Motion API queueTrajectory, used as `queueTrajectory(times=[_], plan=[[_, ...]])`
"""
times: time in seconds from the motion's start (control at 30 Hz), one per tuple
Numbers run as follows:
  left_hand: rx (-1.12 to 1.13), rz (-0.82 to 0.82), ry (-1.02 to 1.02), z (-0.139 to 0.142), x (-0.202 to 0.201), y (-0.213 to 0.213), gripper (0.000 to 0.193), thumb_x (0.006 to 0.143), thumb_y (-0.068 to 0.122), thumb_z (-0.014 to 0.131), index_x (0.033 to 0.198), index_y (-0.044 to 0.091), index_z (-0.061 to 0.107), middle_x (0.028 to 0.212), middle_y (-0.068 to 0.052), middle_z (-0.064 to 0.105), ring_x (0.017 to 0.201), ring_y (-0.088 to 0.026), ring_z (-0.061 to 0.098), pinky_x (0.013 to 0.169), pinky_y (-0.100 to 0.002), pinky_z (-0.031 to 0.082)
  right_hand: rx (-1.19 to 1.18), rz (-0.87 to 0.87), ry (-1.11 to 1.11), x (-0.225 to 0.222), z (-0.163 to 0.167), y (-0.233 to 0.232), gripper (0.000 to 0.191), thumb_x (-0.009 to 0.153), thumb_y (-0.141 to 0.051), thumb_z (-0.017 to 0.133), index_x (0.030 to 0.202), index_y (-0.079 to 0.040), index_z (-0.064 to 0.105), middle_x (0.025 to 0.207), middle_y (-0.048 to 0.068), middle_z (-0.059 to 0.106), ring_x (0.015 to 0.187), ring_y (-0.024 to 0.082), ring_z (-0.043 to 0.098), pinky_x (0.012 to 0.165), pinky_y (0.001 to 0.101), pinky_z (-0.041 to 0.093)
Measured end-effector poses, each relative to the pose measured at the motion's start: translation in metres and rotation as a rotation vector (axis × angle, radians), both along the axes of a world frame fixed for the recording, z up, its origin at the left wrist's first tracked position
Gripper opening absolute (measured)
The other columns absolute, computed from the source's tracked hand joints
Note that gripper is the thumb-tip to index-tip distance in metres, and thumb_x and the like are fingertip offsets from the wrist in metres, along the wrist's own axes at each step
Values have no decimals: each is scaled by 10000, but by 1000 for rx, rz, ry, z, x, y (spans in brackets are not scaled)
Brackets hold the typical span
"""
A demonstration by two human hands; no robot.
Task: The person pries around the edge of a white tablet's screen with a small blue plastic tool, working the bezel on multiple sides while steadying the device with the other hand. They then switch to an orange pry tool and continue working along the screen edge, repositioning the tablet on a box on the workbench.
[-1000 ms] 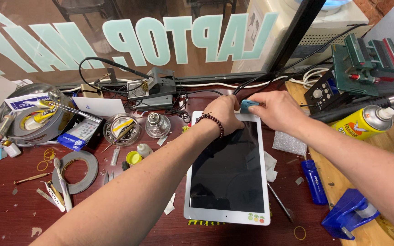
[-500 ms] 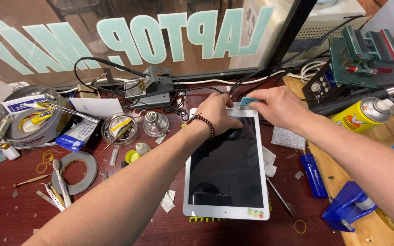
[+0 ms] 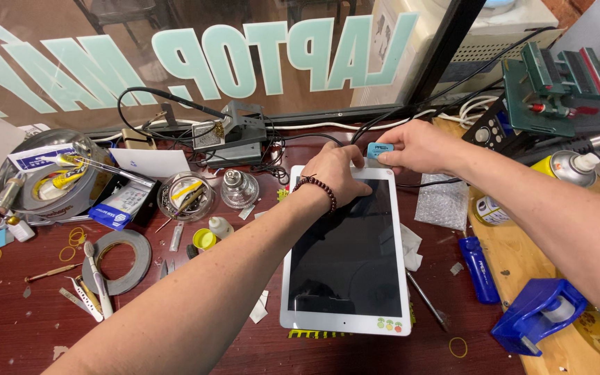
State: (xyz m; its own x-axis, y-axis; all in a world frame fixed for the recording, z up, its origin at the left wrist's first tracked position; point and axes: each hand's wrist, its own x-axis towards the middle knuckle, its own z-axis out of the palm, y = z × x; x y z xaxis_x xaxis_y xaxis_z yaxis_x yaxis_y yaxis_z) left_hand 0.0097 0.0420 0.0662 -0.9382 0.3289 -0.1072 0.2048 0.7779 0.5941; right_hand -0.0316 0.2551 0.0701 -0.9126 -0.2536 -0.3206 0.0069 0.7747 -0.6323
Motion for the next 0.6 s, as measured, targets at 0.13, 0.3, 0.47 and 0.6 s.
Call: queueTrajectory(times=[0.13, 0.3, 0.47, 0.6], plan=[[2, 5, -23, 1, 2, 0, 515, 644, 315, 910, 1106, 202, 711, 1230, -98, 593, 1102, -311, 665, 939, -424, 535, -34, 88, 180, 8, -1, 3, 305, 853, -250, 744, 1124, -115, 779, 884, 64, 787, 777, 172, 723, 731, 361, 583], [2, 0, -3, -1, 0, 1, 522, 637, 321, 920, 1100, 199, 713, 1245, -104, 592, 1117, -323, 652, 940, -431, 532, 200, 61, 528, 47, -2, 4, 248, 890, -264, 755, 1113, -170, 813, 885, 117, 770, 796, 243, 699, 747, 376, 559], [-12, -23, 1, 1, -1, 3, 531, 632, 318, 925, 1098, 186, 707, 1243, -112, 595, 1118, -321, 652, 942, -426, 535, 78, 22, 289, 16, -4, -1, 262, 848, -222, 759, 1089, -121, 781, 828, 97, 785, 726, 186, 720, 707, 350, 564], [-23, -9, -10, 2, 0, 1, 524, 643, 314, 916, 1102, 174, 705, 1249, -118, 593, 1110, -320, 661, 938, -422, 542, -149, -61, -49, -6, -9, -1, 252, 832, -184, 773, 1065, -99, 818, 853, 119, 779, 736, 166, 690, 694, 354, 567]])
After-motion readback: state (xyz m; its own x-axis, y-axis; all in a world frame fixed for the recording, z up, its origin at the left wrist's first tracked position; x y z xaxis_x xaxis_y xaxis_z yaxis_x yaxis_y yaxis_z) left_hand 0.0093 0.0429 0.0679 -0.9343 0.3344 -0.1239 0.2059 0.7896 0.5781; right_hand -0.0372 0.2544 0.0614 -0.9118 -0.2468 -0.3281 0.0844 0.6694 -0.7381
